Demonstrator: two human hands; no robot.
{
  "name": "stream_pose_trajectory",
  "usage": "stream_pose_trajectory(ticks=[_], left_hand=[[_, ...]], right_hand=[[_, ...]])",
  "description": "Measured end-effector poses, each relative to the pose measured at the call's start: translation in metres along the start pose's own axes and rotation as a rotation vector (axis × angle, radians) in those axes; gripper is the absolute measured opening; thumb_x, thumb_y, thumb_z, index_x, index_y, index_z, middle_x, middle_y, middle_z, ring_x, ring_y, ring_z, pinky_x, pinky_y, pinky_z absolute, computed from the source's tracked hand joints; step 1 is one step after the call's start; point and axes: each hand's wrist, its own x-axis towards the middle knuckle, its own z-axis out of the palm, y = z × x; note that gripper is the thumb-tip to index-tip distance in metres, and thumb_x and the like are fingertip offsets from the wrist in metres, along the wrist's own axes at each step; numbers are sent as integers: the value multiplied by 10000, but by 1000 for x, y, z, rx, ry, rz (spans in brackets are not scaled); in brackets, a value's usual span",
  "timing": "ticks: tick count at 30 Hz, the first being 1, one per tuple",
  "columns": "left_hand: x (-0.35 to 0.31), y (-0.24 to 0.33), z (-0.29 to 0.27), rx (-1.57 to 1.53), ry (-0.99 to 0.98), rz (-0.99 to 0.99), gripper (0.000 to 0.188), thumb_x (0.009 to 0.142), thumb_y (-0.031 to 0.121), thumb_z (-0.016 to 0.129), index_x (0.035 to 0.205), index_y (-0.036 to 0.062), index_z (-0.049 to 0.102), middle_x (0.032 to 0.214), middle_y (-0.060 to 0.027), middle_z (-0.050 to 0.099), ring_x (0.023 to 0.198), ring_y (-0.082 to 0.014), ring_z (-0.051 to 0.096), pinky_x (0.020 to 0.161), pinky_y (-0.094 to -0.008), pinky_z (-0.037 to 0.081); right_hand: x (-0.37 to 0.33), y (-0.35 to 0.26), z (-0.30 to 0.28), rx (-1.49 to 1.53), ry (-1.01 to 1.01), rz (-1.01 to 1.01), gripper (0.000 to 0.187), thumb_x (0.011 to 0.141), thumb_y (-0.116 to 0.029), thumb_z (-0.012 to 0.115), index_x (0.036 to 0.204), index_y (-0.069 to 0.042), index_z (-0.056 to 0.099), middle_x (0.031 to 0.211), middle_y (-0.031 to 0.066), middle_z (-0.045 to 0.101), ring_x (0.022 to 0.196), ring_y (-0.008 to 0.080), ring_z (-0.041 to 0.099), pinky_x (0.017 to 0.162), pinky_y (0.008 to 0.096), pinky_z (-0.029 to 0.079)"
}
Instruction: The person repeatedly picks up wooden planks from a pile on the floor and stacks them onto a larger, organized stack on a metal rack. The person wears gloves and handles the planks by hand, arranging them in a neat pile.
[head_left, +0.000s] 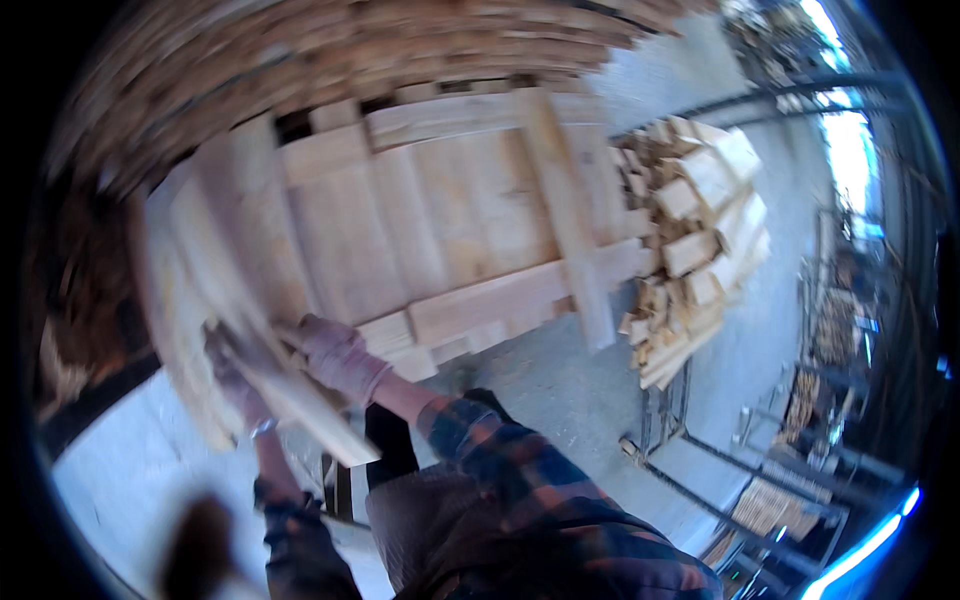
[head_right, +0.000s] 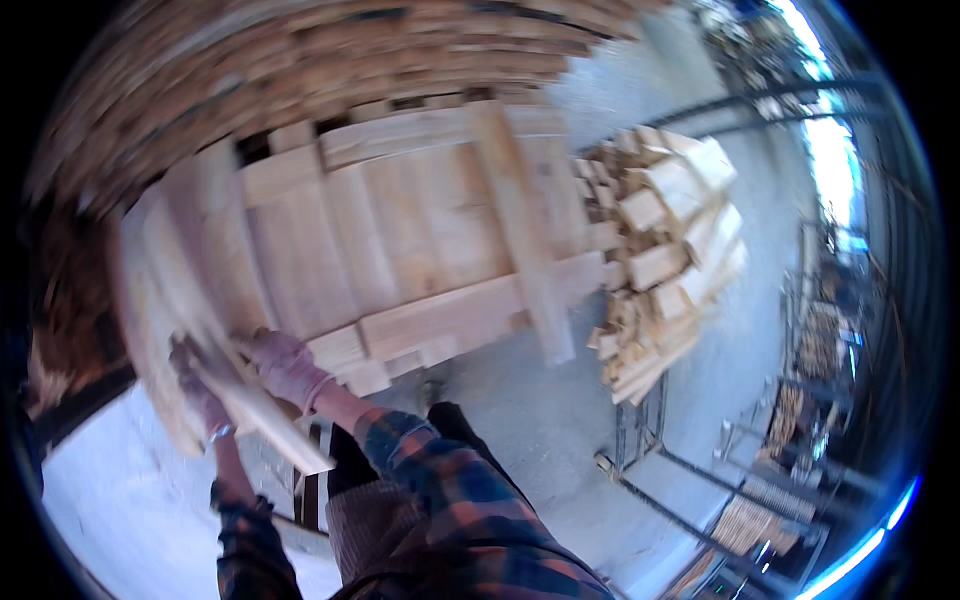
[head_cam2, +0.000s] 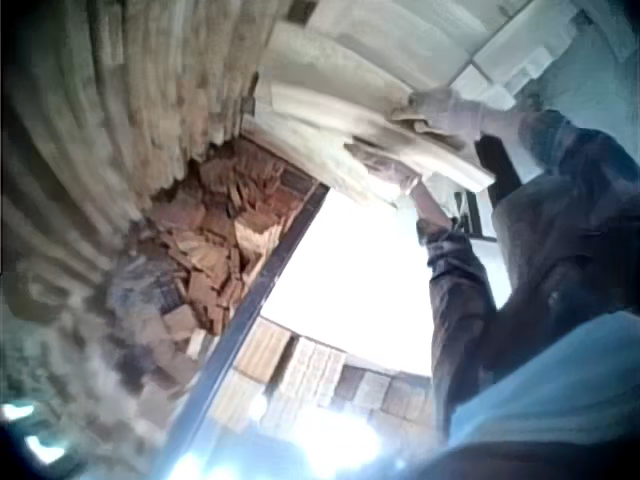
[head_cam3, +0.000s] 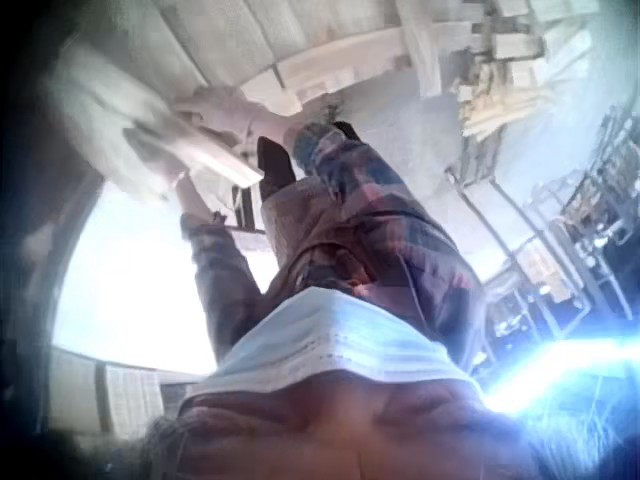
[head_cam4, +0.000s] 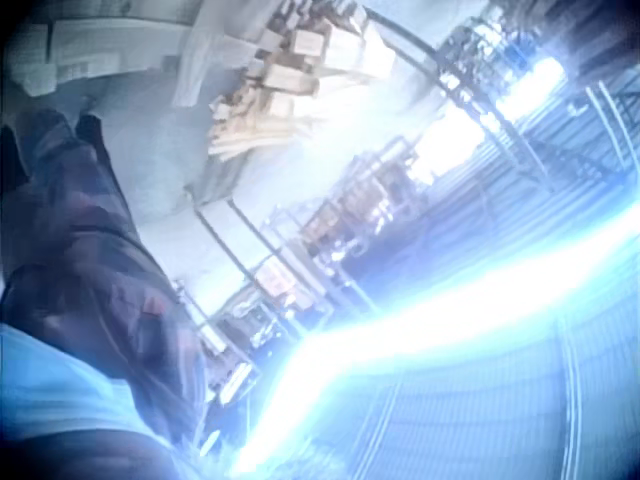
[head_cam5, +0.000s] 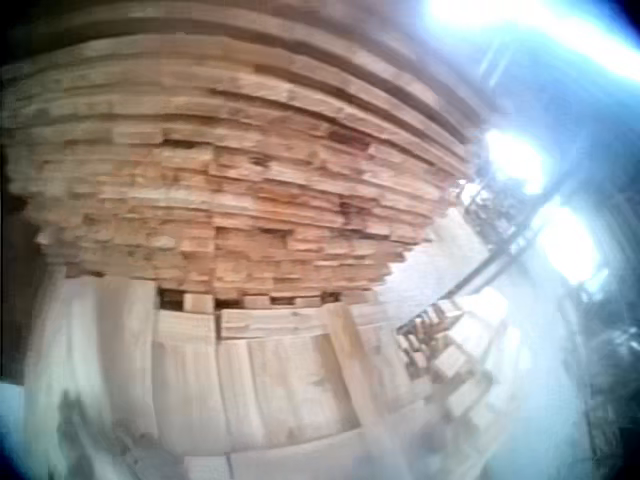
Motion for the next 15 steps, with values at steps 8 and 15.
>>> stream_pose_trajectory(ticks=[8, 15], left_hand=[[32, 75, -92, -111, -321, -246, 854, 868, 630, 514, 1518, 162, 218, 1511, -221, 292, 1385, -347, 323, 1133, -465, 272], [33, 66, -80, 27, -314, -222, 832, 890, 694, 388, 1527, 195, 193, 1499, -216, 316, 1272, -417, 443, 1083, -457, 348]], right_hand=[[-144, 172, -232, -603, 502, 818, 838, 677, -282, 753, 1422, -136, 399, 1128, 204, 589, 1087, 377, 558, 916, 445, 460], [-173, 205, -268, -514, 543, 687, 813, 666, -226, 702, 1420, -174, 401, 1088, 228, 598, 1033, 384, 586, 880, 454, 485]])
